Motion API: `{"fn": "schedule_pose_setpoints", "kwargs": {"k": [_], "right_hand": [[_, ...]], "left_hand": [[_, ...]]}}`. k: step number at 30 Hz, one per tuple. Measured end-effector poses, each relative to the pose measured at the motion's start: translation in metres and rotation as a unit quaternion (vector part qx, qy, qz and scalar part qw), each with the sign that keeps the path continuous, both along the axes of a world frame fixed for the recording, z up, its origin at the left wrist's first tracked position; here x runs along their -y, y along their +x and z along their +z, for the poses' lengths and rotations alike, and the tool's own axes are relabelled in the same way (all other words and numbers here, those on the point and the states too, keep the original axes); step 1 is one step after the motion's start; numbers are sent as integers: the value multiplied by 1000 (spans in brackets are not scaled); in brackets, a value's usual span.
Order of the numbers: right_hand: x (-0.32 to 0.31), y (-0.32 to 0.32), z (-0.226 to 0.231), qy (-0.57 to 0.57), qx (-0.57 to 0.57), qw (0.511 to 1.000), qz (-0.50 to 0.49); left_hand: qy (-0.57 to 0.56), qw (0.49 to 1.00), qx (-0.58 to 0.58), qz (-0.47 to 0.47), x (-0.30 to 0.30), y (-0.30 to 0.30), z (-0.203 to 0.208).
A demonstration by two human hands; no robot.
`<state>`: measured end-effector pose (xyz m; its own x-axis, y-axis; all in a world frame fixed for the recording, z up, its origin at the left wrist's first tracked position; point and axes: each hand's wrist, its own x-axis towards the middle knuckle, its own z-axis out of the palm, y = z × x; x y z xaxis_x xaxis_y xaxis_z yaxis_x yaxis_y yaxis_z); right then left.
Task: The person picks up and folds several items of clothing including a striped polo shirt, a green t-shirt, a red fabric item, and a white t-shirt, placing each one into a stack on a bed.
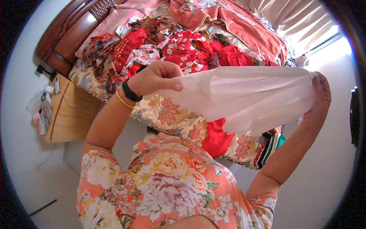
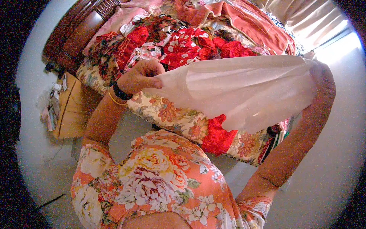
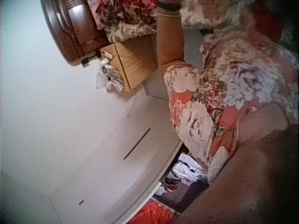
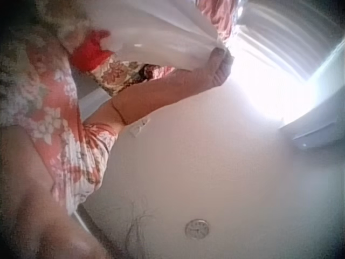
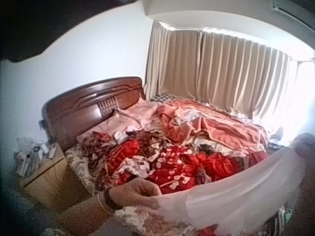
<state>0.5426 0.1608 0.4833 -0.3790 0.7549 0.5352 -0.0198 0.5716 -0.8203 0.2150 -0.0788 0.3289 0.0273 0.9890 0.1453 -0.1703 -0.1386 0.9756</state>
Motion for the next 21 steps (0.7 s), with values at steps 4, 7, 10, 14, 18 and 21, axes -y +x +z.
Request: {"fn": "schedule_pose_setpoints", "kwargs": {"k": [4,7,10,14,18,21], "right_hand": [[-2,1,-4,-32,-21,999,24],[-6,3,-5,-39,-24,999,27],[-7,4,-4,-35,-3,999,-21],[-9,-3,-6,11,118,987,-108],[-19,2,-10,60,270,958,-77],[-39,-3,-28,64,245,967,2]], "left_hand": [[33,994,-99,19,-5,-1,3],[158,974,-133,93,-14,2,0],[73,984,-84,138,-14,4,8],[27,977,-156,145,-15,-18,21],[93,874,-406,251,-14,-50,57],[153,803,-492,300,-12,-56,87]]}}
